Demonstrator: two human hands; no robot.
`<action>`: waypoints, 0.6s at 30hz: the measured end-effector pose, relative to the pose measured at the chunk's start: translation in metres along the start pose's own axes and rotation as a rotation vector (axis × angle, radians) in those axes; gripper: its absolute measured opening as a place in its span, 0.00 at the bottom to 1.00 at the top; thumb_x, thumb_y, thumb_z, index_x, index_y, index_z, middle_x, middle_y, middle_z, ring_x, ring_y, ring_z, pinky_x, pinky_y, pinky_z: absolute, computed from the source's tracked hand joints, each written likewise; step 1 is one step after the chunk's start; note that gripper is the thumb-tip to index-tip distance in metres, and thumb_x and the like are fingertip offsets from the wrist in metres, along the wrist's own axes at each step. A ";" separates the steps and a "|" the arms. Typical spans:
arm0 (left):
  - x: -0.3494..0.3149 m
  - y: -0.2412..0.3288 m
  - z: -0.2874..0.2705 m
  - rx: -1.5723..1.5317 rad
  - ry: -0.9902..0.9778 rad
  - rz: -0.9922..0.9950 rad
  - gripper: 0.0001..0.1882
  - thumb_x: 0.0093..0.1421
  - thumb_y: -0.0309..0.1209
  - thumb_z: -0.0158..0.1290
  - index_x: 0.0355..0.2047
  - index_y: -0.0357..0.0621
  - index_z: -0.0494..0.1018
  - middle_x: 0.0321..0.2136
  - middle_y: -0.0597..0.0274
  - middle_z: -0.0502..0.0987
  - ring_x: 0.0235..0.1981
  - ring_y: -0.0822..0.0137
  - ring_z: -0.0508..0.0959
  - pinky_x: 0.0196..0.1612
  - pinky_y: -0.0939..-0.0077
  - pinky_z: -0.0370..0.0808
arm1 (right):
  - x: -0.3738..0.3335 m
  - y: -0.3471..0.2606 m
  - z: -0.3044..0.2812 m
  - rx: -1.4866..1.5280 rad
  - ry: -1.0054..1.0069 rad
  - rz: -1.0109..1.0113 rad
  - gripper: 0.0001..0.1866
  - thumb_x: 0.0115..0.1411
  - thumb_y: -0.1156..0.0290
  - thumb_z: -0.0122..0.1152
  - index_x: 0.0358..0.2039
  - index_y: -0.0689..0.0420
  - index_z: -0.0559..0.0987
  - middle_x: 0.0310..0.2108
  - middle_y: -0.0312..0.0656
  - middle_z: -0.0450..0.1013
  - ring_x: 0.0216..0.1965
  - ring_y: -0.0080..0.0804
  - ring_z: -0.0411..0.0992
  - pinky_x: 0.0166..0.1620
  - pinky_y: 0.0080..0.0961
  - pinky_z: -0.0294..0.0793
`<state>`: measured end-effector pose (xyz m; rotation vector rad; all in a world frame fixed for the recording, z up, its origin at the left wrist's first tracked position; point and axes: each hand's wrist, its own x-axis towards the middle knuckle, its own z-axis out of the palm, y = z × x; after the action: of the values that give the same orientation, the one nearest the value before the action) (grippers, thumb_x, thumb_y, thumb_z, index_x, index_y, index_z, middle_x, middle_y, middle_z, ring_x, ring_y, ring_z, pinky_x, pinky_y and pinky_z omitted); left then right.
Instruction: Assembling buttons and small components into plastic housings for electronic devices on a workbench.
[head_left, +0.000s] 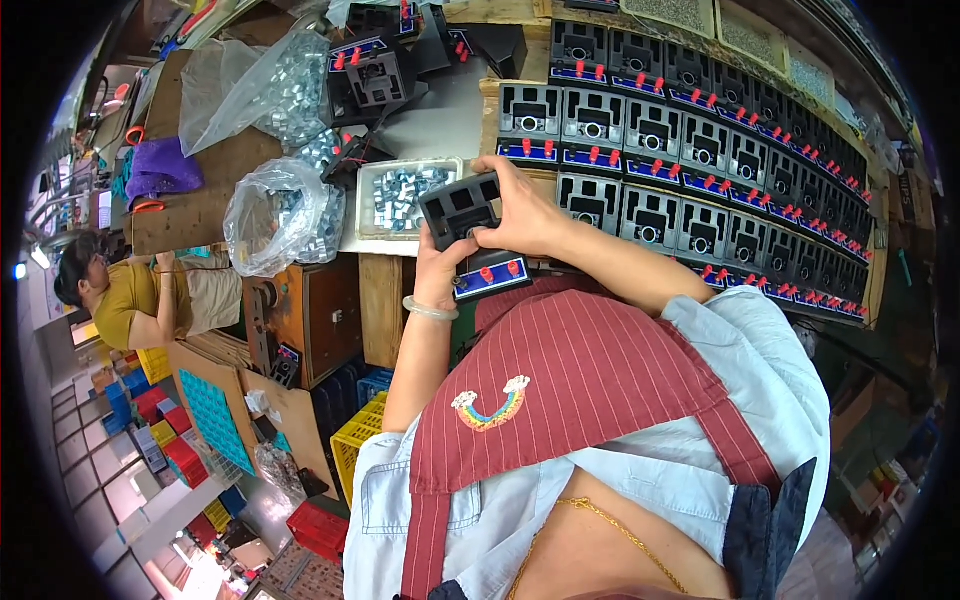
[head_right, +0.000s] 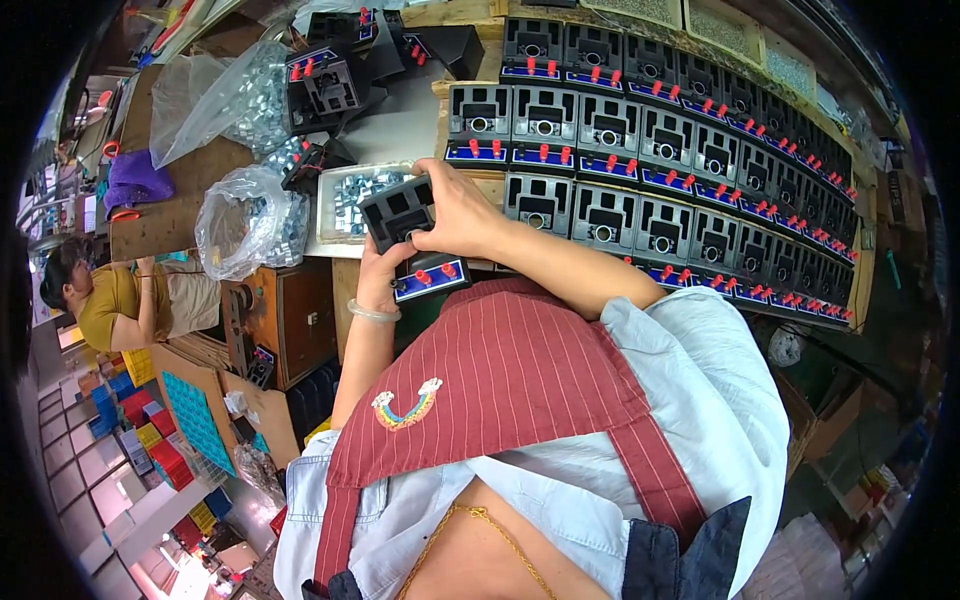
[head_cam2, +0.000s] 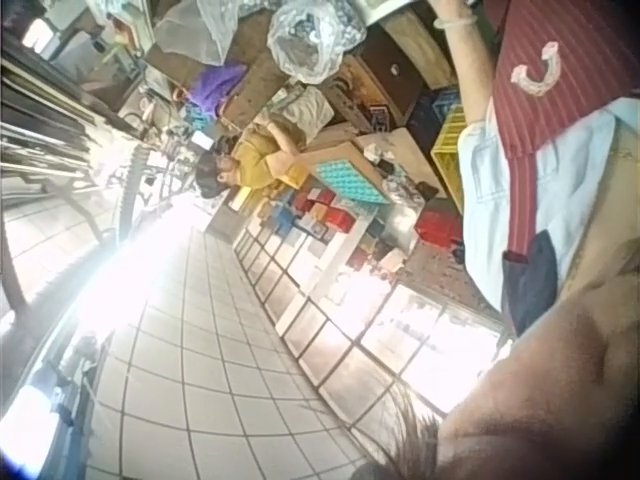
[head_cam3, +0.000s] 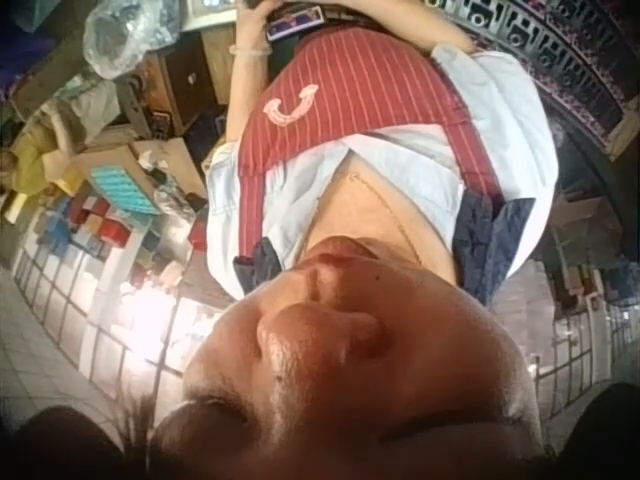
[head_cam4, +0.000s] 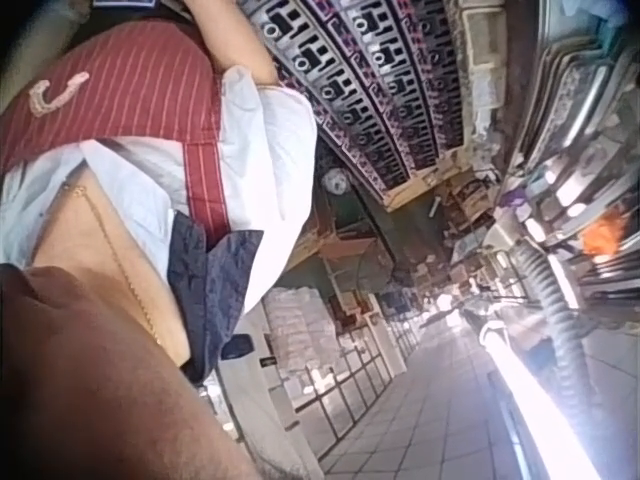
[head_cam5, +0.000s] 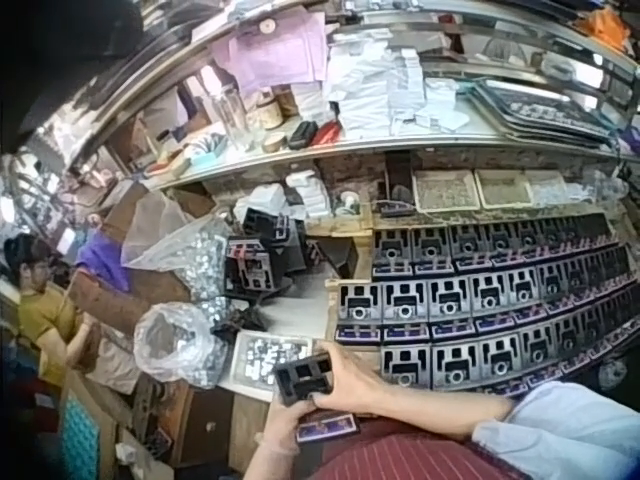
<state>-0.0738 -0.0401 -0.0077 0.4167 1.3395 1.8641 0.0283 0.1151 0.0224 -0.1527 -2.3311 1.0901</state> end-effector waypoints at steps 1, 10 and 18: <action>0.002 0.000 0.003 0.080 0.005 0.029 0.40 0.46 0.19 0.62 0.59 0.42 0.56 0.46 0.51 0.72 0.47 0.63 0.75 0.49 0.67 0.75 | -0.004 0.004 0.000 0.052 0.026 0.063 0.45 0.41 0.65 0.71 0.57 0.61 0.56 0.50 0.59 0.66 0.55 0.53 0.66 0.59 0.38 0.63; 0.001 -0.011 -0.012 0.338 0.031 -0.005 0.23 0.60 0.26 0.54 0.56 0.38 0.64 0.46 0.53 0.74 0.48 0.66 0.73 0.54 0.72 0.68 | -0.013 0.055 -0.037 -0.325 0.242 0.036 0.29 0.42 0.72 0.66 0.48 0.55 0.70 0.52 0.49 0.62 0.55 0.52 0.60 0.57 0.43 0.60; -0.003 -0.001 -0.030 0.349 -0.056 -0.013 0.21 0.62 0.28 0.51 0.56 0.44 0.66 0.47 0.60 0.75 0.44 0.71 0.75 0.45 0.79 0.70 | 0.186 0.125 -0.070 -0.647 0.496 0.048 0.31 0.49 0.62 0.65 0.51 0.62 0.69 0.52 0.52 0.65 0.54 0.53 0.63 0.59 0.40 0.62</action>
<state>-0.0913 -0.0617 -0.0201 0.6319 1.6282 1.5961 -0.1070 0.3057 0.0474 -0.6419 -2.1296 0.2302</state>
